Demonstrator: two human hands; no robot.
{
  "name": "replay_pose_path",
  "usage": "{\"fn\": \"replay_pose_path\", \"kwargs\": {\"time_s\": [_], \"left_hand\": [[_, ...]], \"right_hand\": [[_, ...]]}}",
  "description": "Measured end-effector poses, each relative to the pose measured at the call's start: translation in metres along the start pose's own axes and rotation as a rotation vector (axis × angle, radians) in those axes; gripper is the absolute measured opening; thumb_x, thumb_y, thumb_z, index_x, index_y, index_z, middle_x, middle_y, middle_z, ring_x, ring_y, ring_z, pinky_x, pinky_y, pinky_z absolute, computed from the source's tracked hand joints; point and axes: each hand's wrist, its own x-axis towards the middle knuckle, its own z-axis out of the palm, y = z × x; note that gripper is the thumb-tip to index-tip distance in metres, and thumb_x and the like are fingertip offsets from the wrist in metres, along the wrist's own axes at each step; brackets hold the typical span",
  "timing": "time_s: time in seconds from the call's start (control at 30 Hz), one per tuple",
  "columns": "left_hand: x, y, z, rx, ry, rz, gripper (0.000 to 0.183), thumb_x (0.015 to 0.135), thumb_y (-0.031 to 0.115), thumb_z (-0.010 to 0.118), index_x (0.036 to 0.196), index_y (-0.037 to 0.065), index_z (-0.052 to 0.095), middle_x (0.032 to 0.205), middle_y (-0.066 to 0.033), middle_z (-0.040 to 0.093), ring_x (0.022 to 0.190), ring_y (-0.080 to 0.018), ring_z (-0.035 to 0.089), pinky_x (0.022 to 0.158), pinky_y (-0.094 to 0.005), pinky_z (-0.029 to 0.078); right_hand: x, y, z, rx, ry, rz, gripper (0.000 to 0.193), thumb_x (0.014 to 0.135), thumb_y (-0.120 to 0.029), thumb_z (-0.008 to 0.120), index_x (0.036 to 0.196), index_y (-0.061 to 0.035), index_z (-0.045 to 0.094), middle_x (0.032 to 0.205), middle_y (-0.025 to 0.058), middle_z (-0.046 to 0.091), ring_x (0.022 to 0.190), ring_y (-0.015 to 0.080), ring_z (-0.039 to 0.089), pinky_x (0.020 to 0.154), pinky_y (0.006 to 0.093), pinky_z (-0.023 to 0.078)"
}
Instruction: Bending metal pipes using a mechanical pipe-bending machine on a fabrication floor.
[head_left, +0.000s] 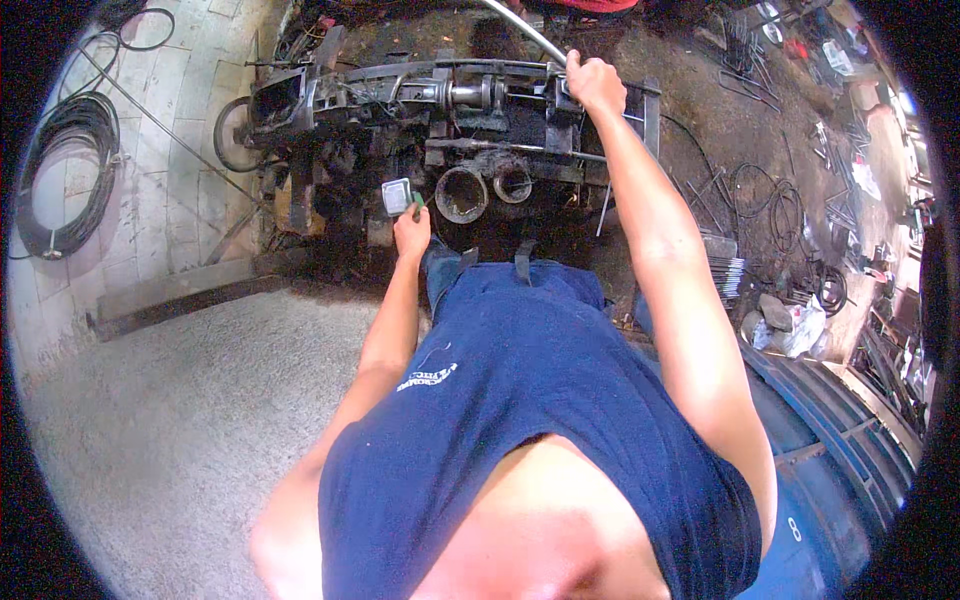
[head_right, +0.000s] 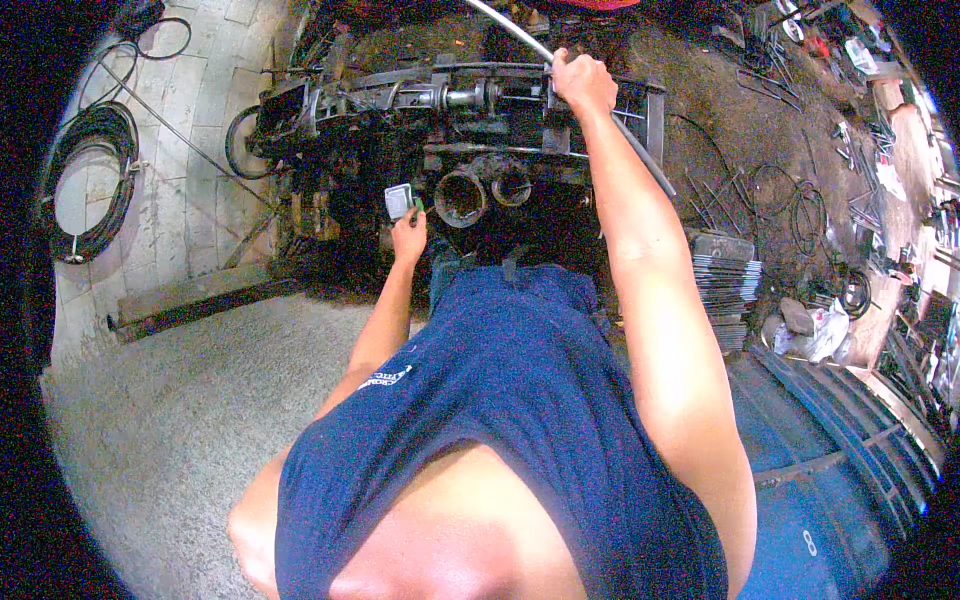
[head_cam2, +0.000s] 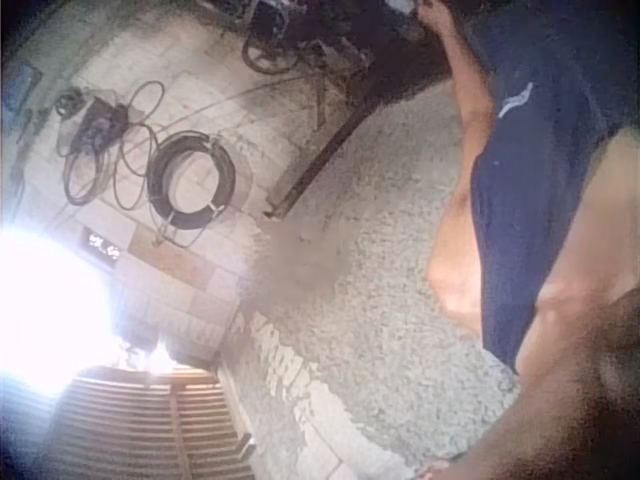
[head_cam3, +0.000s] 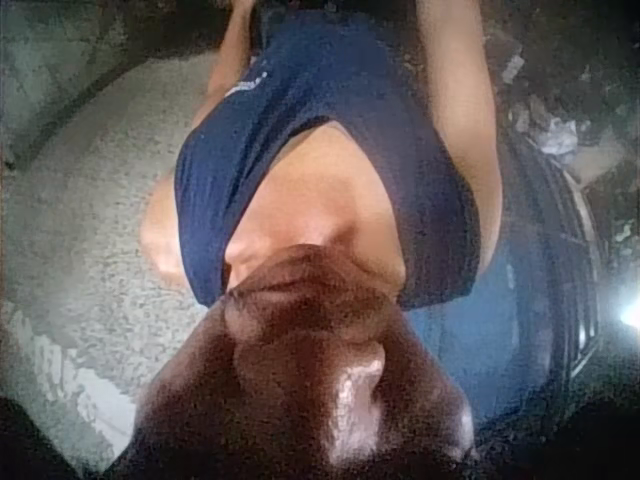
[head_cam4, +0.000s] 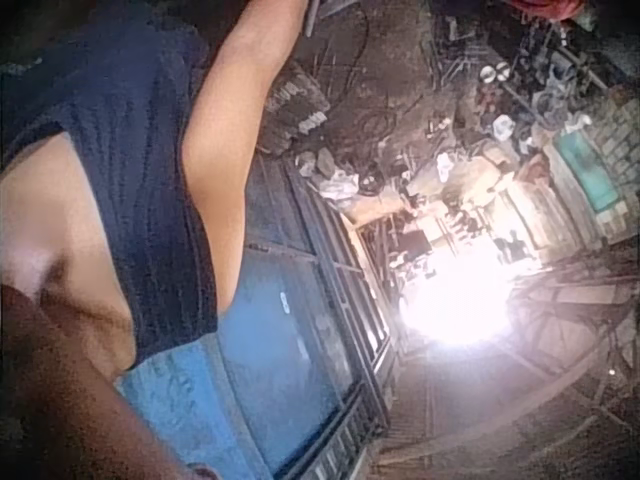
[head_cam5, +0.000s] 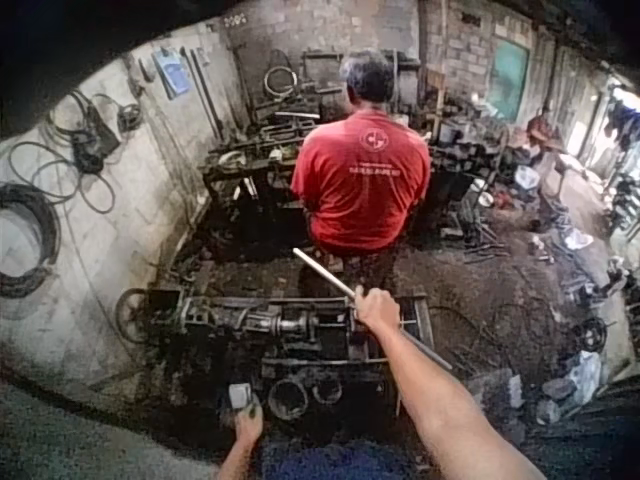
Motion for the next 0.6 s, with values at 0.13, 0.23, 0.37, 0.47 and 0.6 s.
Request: {"fn": "replay_pose_path", "kwargs": {"time_s": [0.13, 0.23, 0.37, 0.47, 0.6], "left_hand": [[-0.001, -0.001, -0.002, 0.002, 0.032, 0.020, 0.045, 0.087, 0.034, 0.057, 0.115, 0.000, 0.063, 0.095, -0.0258, 0.067, 0.093, -0.0365, 0.066, 0.084, -0.0416, 0.050], [-0.002, 0.004, -0.003, 0.023, -0.008, 0.012, 0.045, 0.087, 0.033, 0.057, 0.116, 0.000, 0.063, 0.095, -0.0254, 0.067, 0.094, -0.0364, 0.066, 0.085, -0.0415, 0.050], [0.000, 0.000, -0.001, -0.016, 0.003, -0.024, 0.045, 0.087, 0.033, 0.057, 0.117, 0.000, 0.063, 0.095, -0.0255, 0.067, 0.094, -0.0364, 0.066, 0.084, -0.0416, 0.050], [-0.001, 0.001, -0.001, -0.009, 0.019, 0.002, 0.044, 0.087, 0.033, 0.058, 0.116, 0.001, 0.063, 0.094, -0.0257, 0.067, 0.093, -0.0364, 0.066, 0.084, -0.0420, 0.050], [0.001, 0.003, -0.002, 0.000, -0.005, -0.003, 0.043, 0.087, 0.034, 0.058, 0.116, 0.002, 0.063, 0.094, -0.0254, 0.067, 0.094, -0.0367, 0.066, 0.084, -0.0423, 0.050]], "right_hand": [[-0.001, 0.000, -0.004, 0.012, -0.024, 0.015, 0.065, 0.089, -0.056, 0.038, 0.103, -0.0007, 0.068, 0.107, 0.0247, 0.065, 0.102, 0.0395, 0.063, 0.090, 0.0470, 0.048], [0.001, 0.001, 0.000, 0.004, -0.019, 0.024, 0.065, 0.088, -0.057, 0.038, 0.103, -0.0010, 0.069, 0.107, 0.0244, 0.065, 0.102, 0.0393, 0.063, 0.090, 0.0471, 0.048], [-0.001, -0.003, 0.002, -0.003, 0.014, 0.002, 0.063, 0.089, -0.055, 0.039, 0.101, -0.0014, 0.069, 0.103, 0.0231, 0.067, 0.098, 0.0379, 0.065, 0.087, 0.0463, 0.050], [-0.004, -0.008, 0.000, -0.020, -0.016, -0.001, 0.063, 0.089, -0.055, 0.038, 0.102, -0.0016, 0.069, 0.103, 0.0226, 0.067, 0.098, 0.0377, 0.065, 0.087, 0.0457, 0.050], [-0.005, -0.008, -0.002, -0.018, -0.026, 0.024, 0.063, 0.089, -0.055, 0.038, 0.102, -0.0018, 0.069, 0.104, 0.0222, 0.067, 0.099, 0.0375, 0.065, 0.086, 0.0456, 0.050]]}}
